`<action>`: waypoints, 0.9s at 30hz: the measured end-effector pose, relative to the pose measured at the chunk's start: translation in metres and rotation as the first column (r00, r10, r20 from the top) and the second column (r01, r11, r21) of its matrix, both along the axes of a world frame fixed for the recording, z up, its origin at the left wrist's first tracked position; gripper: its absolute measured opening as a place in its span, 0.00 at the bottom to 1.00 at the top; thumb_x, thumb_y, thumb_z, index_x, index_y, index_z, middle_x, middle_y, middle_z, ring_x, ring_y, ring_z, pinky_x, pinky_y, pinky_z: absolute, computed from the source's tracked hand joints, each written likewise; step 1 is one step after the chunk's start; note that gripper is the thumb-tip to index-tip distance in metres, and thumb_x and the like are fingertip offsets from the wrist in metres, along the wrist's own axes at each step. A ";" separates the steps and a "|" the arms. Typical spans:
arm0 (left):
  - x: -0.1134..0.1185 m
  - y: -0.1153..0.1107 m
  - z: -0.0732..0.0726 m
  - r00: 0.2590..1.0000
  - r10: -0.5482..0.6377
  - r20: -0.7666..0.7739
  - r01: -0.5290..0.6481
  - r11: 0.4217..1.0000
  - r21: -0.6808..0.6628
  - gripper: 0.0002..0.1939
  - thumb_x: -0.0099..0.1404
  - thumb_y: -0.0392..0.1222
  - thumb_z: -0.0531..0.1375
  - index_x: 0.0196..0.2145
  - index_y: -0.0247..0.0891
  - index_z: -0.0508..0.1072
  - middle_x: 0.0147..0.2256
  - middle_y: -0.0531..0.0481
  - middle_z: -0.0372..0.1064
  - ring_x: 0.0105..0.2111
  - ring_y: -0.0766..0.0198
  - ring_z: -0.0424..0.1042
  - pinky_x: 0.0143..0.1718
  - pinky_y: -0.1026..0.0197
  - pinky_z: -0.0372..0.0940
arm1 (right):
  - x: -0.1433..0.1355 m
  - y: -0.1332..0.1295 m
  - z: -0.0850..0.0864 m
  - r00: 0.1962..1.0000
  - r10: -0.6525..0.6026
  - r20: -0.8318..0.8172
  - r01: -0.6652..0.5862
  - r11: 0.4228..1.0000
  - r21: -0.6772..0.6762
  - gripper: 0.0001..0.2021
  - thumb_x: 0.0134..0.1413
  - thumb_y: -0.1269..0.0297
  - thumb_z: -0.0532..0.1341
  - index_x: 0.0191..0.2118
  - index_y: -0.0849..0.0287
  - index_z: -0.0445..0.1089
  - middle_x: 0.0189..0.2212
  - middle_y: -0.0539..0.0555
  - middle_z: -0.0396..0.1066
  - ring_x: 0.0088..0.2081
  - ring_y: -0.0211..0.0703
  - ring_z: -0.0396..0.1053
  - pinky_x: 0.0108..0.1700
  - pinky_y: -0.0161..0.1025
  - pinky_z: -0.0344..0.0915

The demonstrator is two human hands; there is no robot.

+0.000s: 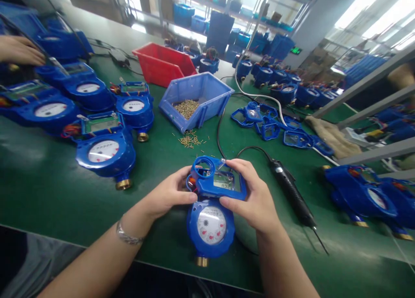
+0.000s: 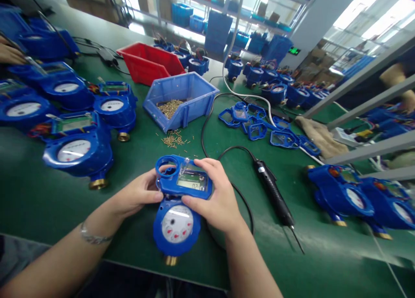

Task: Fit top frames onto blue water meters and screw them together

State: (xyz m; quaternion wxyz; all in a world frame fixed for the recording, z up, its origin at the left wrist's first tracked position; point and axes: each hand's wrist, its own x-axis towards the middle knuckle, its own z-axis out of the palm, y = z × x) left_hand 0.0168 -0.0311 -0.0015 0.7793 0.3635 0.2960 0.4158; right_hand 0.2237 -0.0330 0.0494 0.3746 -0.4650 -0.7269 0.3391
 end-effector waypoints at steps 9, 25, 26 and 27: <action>0.007 -0.001 -0.002 0.993 0.091 -0.076 -0.093 0.995 -0.031 0.28 0.48 0.33 0.68 0.47 0.35 0.69 0.42 0.44 0.74 0.43 0.53 0.71 0.47 0.55 0.63 | -0.002 0.000 -0.002 0.994 0.072 0.086 -0.073 0.997 0.012 0.29 0.42 0.55 0.67 0.52 0.55 0.64 0.49 0.58 0.61 0.51 0.52 0.62 0.54 0.50 0.61; 0.018 -0.003 -0.005 0.977 0.193 -0.088 -0.195 0.981 -0.006 0.21 0.51 0.32 0.64 0.45 0.37 0.71 0.41 0.47 0.74 0.42 0.55 0.71 0.47 0.55 0.63 | -0.006 0.002 -0.001 0.984 0.073 0.164 -0.074 0.997 0.001 0.29 0.42 0.59 0.67 0.53 0.55 0.64 0.49 0.58 0.61 0.52 0.53 0.62 0.54 0.51 0.62; 0.018 -0.004 -0.005 0.977 0.194 -0.085 -0.195 0.981 -0.005 0.21 0.51 0.32 0.64 0.45 0.37 0.71 0.41 0.47 0.74 0.42 0.55 0.71 0.48 0.54 0.63 | -0.006 0.002 0.000 0.984 0.078 0.163 -0.078 0.997 -0.006 0.29 0.42 0.60 0.67 0.53 0.55 0.64 0.49 0.58 0.61 0.51 0.53 0.62 0.53 0.51 0.62; 0.018 -0.003 -0.005 0.977 0.195 -0.083 -0.196 0.981 -0.005 0.22 0.51 0.32 0.65 0.45 0.37 0.71 0.41 0.47 0.74 0.42 0.55 0.71 0.48 0.54 0.62 | -0.006 0.003 0.000 0.984 0.083 0.159 -0.082 0.997 -0.012 0.29 0.42 0.60 0.67 0.53 0.54 0.64 0.49 0.58 0.61 0.51 0.53 0.62 0.53 0.51 0.62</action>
